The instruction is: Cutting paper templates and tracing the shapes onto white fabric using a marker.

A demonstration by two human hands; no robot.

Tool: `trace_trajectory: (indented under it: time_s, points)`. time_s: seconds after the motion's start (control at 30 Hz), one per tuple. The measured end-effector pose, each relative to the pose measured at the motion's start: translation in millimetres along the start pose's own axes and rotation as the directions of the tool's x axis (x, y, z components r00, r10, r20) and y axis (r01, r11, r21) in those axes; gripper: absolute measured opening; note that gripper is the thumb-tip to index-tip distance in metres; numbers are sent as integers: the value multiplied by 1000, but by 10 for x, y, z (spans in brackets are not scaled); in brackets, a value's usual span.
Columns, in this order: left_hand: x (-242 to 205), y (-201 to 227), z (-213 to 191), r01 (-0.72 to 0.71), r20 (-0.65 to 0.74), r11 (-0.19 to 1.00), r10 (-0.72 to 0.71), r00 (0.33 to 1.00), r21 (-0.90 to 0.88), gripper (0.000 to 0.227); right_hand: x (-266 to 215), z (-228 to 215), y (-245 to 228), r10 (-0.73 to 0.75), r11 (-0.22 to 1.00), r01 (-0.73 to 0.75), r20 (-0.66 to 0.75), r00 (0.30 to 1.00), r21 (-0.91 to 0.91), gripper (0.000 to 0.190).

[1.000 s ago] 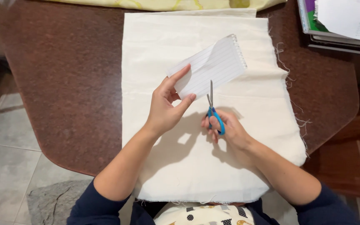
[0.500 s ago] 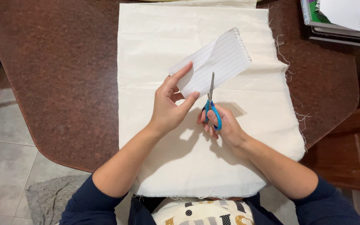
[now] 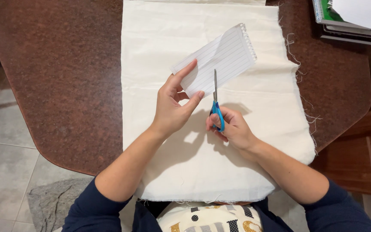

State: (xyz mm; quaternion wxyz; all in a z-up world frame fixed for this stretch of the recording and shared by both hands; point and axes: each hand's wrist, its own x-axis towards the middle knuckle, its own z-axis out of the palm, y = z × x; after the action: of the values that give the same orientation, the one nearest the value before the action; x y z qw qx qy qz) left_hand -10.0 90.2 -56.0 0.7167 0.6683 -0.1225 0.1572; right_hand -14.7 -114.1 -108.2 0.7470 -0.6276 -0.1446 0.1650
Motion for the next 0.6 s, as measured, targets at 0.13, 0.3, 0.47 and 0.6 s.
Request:
trace_trajectory:
  time_s: [0.13, 0.3, 0.47, 0.6]
  points:
    - [-20, -21, 15, 14, 25, 1000, -14, 1000, -16, 67, 19, 51, -102, -8, 1000, 8, -5, 1000, 24, 42]
    - [-17, 4, 3, 20, 47, 1000, -19, 999, -20, 66, 36, -10, -33, -29, 999, 28, 5, 1000, 39, 42]
    - [5, -1, -66, 41, 100, 999, -38, 994, -29, 66, 39, -11, -101, -27, 999, 26, 23, 999, 29, 43]
    - [34, 94, -100, 54, 159, 998, -48, 986, -30, 67, 46, -32, -135, -26, 999, 25, 37, 999, 25, 45]
